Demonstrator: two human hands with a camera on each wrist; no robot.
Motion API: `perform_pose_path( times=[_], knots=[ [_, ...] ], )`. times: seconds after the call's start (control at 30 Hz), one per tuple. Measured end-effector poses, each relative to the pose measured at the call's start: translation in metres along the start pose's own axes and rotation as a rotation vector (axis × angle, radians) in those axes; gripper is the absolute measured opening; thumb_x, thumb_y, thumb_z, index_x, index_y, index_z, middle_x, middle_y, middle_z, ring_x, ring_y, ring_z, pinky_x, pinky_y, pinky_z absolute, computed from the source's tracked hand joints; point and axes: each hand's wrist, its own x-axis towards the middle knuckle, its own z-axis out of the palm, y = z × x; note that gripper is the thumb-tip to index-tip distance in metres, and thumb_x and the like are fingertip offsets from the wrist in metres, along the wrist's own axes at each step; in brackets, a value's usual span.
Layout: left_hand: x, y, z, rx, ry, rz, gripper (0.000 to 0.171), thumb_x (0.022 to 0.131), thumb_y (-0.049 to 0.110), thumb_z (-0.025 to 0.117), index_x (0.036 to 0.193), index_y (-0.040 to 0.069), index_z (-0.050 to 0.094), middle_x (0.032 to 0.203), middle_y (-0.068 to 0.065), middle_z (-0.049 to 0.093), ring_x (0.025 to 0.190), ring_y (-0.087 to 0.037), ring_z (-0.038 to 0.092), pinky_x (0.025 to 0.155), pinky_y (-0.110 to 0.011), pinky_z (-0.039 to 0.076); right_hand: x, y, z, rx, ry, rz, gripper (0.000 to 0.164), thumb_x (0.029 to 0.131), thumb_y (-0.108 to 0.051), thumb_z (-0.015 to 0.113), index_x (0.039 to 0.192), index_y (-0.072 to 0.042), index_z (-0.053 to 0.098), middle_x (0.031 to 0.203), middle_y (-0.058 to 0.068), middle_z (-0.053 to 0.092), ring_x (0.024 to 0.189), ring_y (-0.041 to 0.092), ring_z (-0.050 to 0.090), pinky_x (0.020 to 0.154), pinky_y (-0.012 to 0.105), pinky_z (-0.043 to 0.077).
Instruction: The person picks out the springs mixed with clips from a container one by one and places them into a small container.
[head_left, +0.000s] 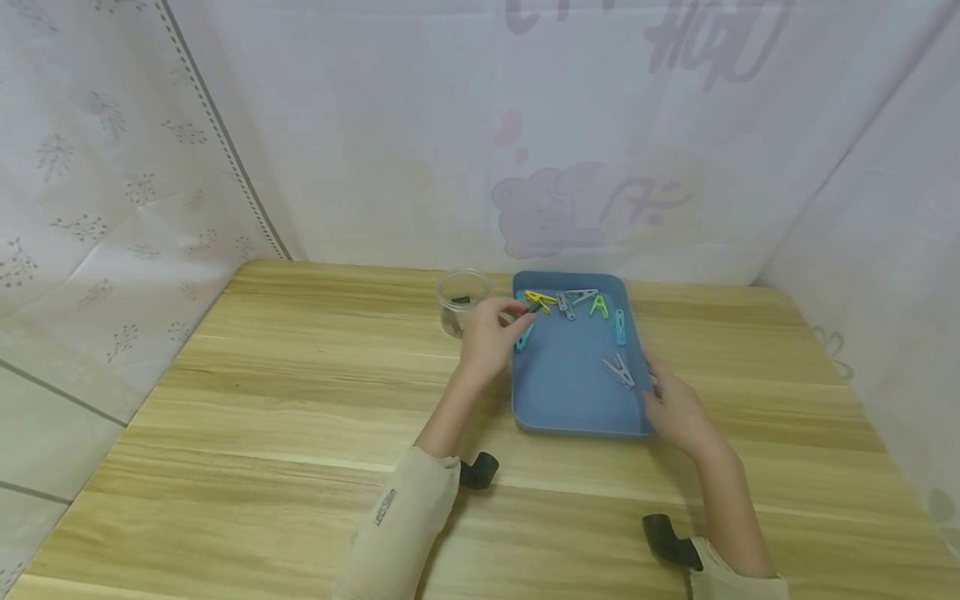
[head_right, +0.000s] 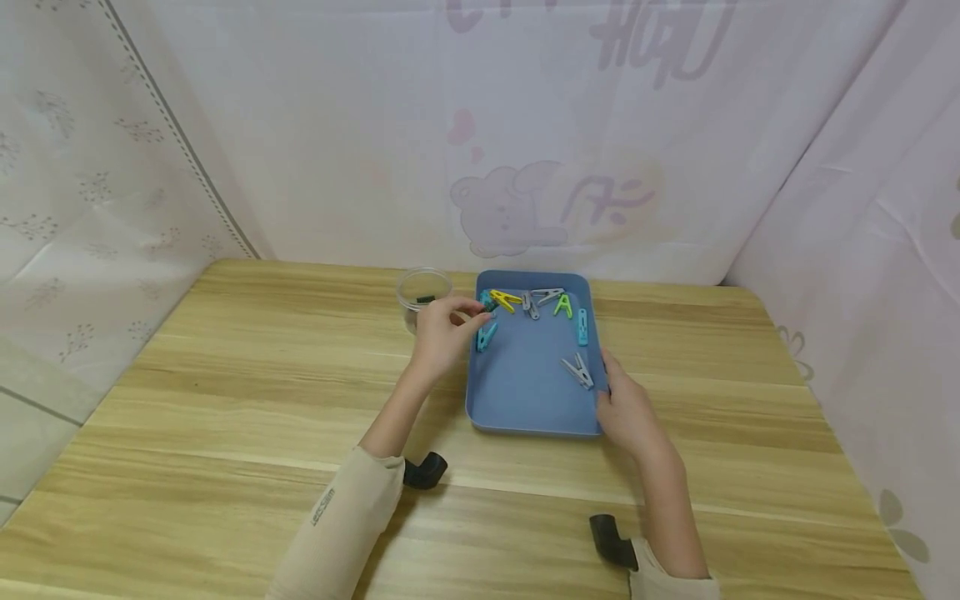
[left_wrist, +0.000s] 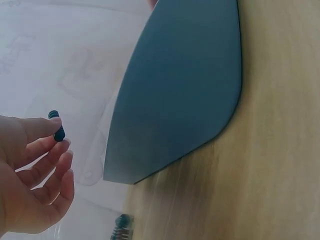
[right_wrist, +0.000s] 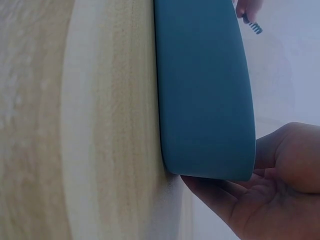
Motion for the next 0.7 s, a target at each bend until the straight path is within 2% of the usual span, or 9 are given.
perform_pose_path(
  times=[0.2, 0.47, 0.7],
  knots=[
    [-0.003, -0.002, -0.005, 0.022, 0.008, 0.009, 0.020, 0.094, 0.018, 0.072, 0.106, 0.003, 0.075, 0.098, -0.005, 0.074, 0.076, -0.015, 0.064, 0.061, -0.021, 0.052, 0.001, 0.000, 0.000, 0.001, -0.005, 0.009, 0.063, 0.101, 0.000, 0.035, 0.156, 0.008, 0.006, 0.155, 0.040, 0.018, 0.135, 0.063, 0.028, 0.106, 0.069, 0.032],
    [-0.006, -0.005, -0.012, 0.061, 0.059, 0.042, 0.017, 0.092, 0.017, 0.074, 0.103, 0.004, 0.076, 0.095, -0.006, 0.075, 0.074, -0.020, 0.066, 0.062, -0.022, 0.051, 0.002, 0.001, 0.001, 0.002, 0.000, -0.005, 0.063, 0.101, 0.001, 0.035, 0.156, 0.008, 0.007, 0.155, 0.040, 0.018, 0.135, 0.063, 0.027, 0.107, 0.069, 0.032],
    [-0.006, -0.005, -0.016, 0.092, 0.079, 0.033, 0.017, 0.092, 0.017, 0.074, 0.101, 0.004, 0.076, 0.095, -0.006, 0.074, 0.073, -0.016, 0.065, 0.064, -0.023, 0.052, 0.003, 0.006, 0.000, 0.009, -0.005, -0.008, 0.063, 0.100, 0.003, 0.035, 0.156, 0.009, 0.006, 0.154, 0.041, 0.018, 0.136, 0.064, 0.025, 0.107, 0.070, 0.030]
  ],
)
